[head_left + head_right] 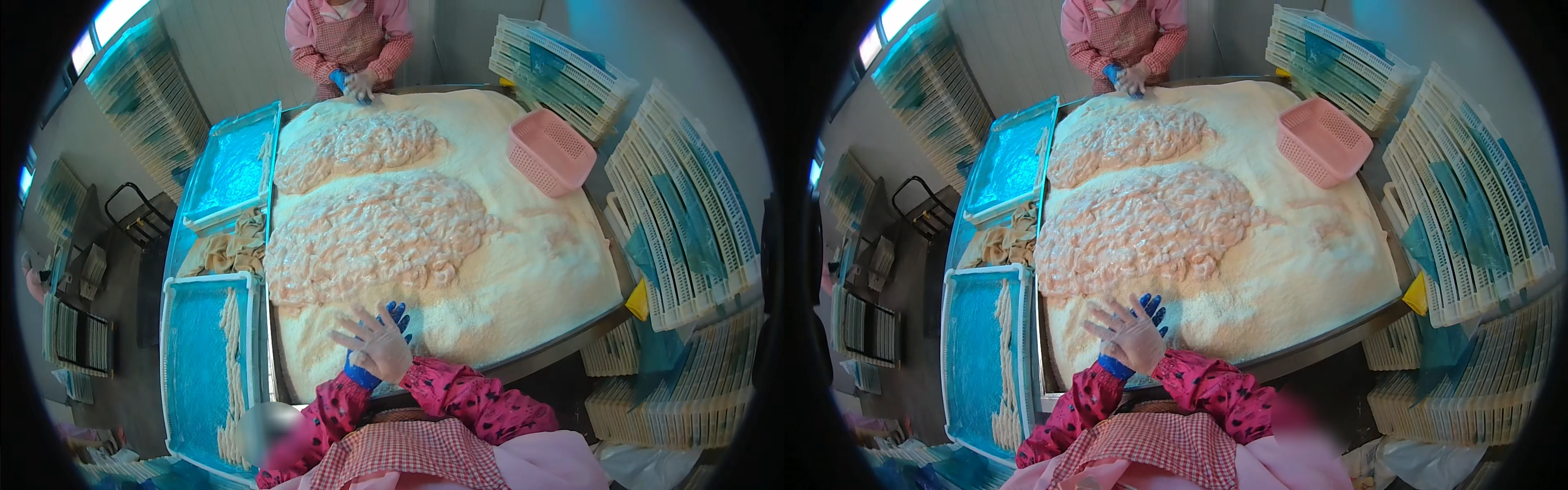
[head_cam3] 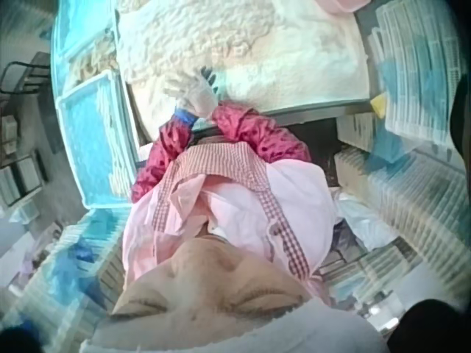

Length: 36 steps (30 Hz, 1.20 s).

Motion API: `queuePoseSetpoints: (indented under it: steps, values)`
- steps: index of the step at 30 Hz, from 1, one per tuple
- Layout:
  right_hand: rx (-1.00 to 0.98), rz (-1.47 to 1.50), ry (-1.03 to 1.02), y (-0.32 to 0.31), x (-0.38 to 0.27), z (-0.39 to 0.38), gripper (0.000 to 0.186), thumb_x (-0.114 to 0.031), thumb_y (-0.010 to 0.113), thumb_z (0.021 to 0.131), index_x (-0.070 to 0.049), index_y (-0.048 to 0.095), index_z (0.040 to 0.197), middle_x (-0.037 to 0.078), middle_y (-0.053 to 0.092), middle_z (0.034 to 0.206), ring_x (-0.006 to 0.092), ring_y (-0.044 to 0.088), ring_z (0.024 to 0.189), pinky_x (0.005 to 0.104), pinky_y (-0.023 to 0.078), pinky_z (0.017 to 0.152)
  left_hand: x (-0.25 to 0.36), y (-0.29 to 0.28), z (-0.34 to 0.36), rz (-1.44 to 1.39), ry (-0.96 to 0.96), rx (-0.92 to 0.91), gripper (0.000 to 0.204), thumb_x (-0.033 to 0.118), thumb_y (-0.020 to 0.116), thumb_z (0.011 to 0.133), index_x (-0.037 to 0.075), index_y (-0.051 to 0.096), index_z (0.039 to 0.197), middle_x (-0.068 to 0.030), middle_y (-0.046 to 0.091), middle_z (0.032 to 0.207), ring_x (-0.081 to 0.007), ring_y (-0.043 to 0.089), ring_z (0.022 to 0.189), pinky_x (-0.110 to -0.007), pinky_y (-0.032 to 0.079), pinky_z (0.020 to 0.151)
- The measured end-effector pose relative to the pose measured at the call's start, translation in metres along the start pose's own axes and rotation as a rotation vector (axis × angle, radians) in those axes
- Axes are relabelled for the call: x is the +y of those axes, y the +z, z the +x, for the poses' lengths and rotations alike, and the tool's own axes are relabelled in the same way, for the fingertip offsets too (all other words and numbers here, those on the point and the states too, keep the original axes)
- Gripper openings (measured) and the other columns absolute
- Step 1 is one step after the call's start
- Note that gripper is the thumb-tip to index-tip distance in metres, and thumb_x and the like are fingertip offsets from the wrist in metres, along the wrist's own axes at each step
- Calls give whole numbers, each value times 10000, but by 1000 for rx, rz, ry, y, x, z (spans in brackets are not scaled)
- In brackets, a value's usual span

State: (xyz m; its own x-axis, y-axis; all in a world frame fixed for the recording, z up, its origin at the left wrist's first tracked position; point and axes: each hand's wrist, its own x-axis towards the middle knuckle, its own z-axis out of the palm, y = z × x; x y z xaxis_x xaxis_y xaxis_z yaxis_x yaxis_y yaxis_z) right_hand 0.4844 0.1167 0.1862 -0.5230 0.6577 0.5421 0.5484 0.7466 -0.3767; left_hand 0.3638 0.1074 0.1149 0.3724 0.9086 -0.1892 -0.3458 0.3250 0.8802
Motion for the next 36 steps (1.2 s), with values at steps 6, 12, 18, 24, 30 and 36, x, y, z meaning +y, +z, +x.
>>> queuePoseSetpoints:
  steps: [6,12,18,24,30,36]
  values:
    - [37,320,20,10,1,15,522,-449,364,905,-161,382,1340,141,367,1371,319,318,1275,425,223,1055,25,100,37,-1308,1169,374,539,284,407,896,32,297,1360,-142,361,1373,-275,357,1244,-420,251,1059]
    - [401,509,400,-8,40,3,602,-394,446,907,2,310,1340,173,476,1231,281,436,1178,363,309,1000,8,-18,3,-926,17,-72,560,420,329,933,36,316,1340,-144,294,1408,-272,351,1246,-401,268,1048]
    - [-48,755,782,-7,13,-21,442,-102,573,832,-34,428,1244,105,584,1002,185,579,920,314,443,844,36,10,14,-737,145,162,530,359,328,952,38,255,1368,-165,278,1411,-287,314,1275,-408,245,1065]
    - [-81,606,726,-5,13,-23,216,-38,571,821,-28,547,1035,61,609,877,114,596,784,238,471,714,26,-4,17,-627,90,297,479,342,373,949,65,338,1337,-107,486,1186,-182,480,1017,-328,382,907]
    - [-81,1123,968,-14,18,-25,182,-98,628,797,-38,573,961,21,606,869,107,591,826,243,462,739,43,-7,19,-648,129,350,425,301,413,945,114,368,1324,-54,557,1093,-78,510,717,-212,440,659]
    - [116,926,778,14,28,-19,242,-111,645,784,-37,548,993,14,606,868,108,580,814,233,443,737,53,19,22,-441,183,259,509,234,465,926,41,285,1362,-149,454,1284,-202,513,1052,-340,410,914]
